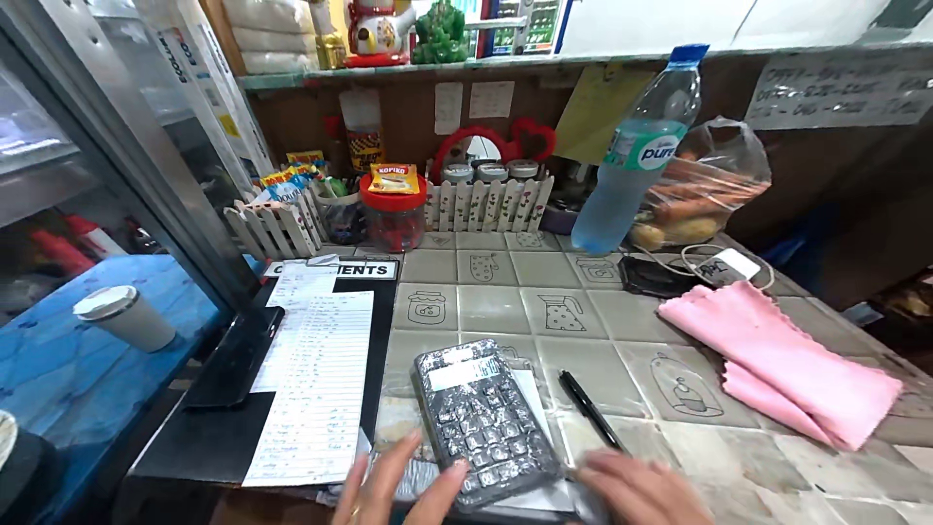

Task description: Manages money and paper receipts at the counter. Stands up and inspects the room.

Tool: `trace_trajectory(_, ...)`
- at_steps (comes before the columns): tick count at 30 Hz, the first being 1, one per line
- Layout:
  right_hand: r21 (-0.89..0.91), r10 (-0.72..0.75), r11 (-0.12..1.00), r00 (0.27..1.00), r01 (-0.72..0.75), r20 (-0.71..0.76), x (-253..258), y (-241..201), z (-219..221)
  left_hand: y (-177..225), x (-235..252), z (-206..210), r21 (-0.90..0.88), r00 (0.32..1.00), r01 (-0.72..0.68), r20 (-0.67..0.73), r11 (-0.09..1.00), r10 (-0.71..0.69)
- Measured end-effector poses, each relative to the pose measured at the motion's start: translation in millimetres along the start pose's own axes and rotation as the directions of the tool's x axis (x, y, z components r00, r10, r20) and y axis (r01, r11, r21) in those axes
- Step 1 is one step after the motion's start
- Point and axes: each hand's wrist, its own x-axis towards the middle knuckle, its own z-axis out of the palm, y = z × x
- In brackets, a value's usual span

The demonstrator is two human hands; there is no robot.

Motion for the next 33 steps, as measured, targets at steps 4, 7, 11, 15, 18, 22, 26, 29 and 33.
trace_trajectory(4,0.021,0.043,0.999,0.995,-0.041,-0.091,-12,-20,35,-5,40,33,0.180,1.000,-0.003,-0.009,0.984,0.004)
trace_trajectory(7,0.046,0.044,0.998,0.985,-0.036,-0.166,-13,-14,40,-16,57,45,0.274,0.997,-0.004,-0.076,0.962,0.026)
trace_trajectory(11,-0.009,-0.044,0.999,0.982,0.044,-0.186,-9,-1,42,-27,75,42,0.283,0.998,-0.008,-0.050,0.959,0.023)
trace_trajectory(15,-0.073,-0.073,0.995,0.984,0.062,-0.161,-9,2,45,-36,89,38,0.360,0.999,-0.011,-0.024,0.933,0.021)
trace_trajectory(18,-0.089,-0.053,0.995,0.988,0.040,-0.146,-6,-4,44,-37,104,42,0.375,0.999,-0.002,-0.046,0.927,0.021)
trace_trajectory(22,0.027,-0.020,0.999,0.994,0.023,-0.107,7,-12,19,-27,102,52,0.347,0.995,0.031,-0.097,0.937,0.003)
trace_trajectory(26,-0.184,-0.079,0.980,0.996,0.072,-0.028,47,6,10,-18,74,68,0.266,0.967,-0.179,-0.132,0.947,0.219)
trace_trajectory(29,-0.283,-0.018,0.954,0.959,0.101,0.282,83,24,13,-14,58,76,0.284,0.964,-0.266,0.079,0.921,0.254)
trace_trajectory(33,-0.263,-0.038,0.944,0.858,0.199,0.513,128,46,-1,-12,58,72,0.239,0.968,-0.233,0.148,0.943,0.202)
